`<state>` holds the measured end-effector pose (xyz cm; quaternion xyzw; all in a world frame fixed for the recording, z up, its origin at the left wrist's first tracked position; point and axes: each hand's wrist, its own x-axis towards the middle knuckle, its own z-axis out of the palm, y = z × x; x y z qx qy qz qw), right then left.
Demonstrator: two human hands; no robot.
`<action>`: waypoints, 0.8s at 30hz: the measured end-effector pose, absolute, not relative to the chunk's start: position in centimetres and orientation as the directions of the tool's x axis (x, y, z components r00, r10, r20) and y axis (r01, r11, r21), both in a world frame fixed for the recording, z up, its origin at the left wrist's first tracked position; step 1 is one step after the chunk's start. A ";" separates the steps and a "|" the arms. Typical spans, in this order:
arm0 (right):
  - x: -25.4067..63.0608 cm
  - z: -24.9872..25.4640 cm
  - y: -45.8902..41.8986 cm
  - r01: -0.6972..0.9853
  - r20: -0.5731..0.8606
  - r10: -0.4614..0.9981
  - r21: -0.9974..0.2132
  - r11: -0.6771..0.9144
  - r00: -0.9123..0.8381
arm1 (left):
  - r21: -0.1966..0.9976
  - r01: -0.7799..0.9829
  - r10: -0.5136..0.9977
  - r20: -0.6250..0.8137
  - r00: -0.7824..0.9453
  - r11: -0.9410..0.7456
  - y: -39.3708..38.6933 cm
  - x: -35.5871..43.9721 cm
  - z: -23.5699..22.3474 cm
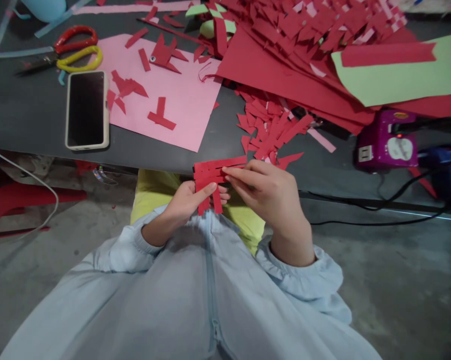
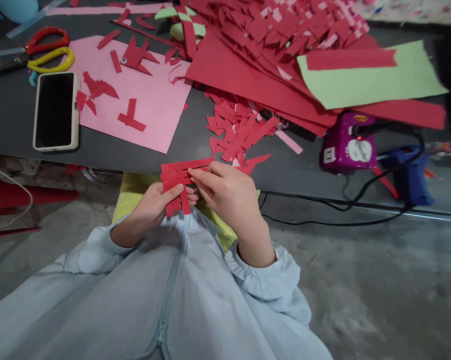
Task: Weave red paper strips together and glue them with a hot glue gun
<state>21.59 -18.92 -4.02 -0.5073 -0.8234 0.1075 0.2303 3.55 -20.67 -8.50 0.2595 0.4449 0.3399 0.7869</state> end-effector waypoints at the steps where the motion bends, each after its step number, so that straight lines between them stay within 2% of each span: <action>1: 21.7 -4.0 -18.8 0.794 0.287 0.881 -0.390 0.466 -0.376 | 0.708 -0.291 0.756 -0.529 0.384 0.643 -20.8 3.4 -8.4; 8: 21.5 -4.3 -18.3 0.789 0.381 0.810 -0.261 0.556 -0.445 | 0.719 -0.293 0.768 -0.519 0.375 0.630 -20.9 2.6 -7.2; 15: 21.7 -4.7 -18.2 0.791 0.448 0.746 -0.128 0.599 -0.493 | 0.663 -0.301 0.718 -0.546 0.432 0.685 -21.0 2.0 -6.0; 21: 21.6 -4.8 -18.4 0.715 0.598 0.579 -0.014 0.699 -0.555 | 0.605 -0.355 0.695 -0.541 0.473 0.712 -21.1 2.4 -5.3; 24: 21.7 -5.1 -18.5 0.683 0.601 0.548 -0.006 0.730 -0.581 | 0.590 -0.354 0.681 -0.545 0.489 0.726 -21.1 2.5 -5.2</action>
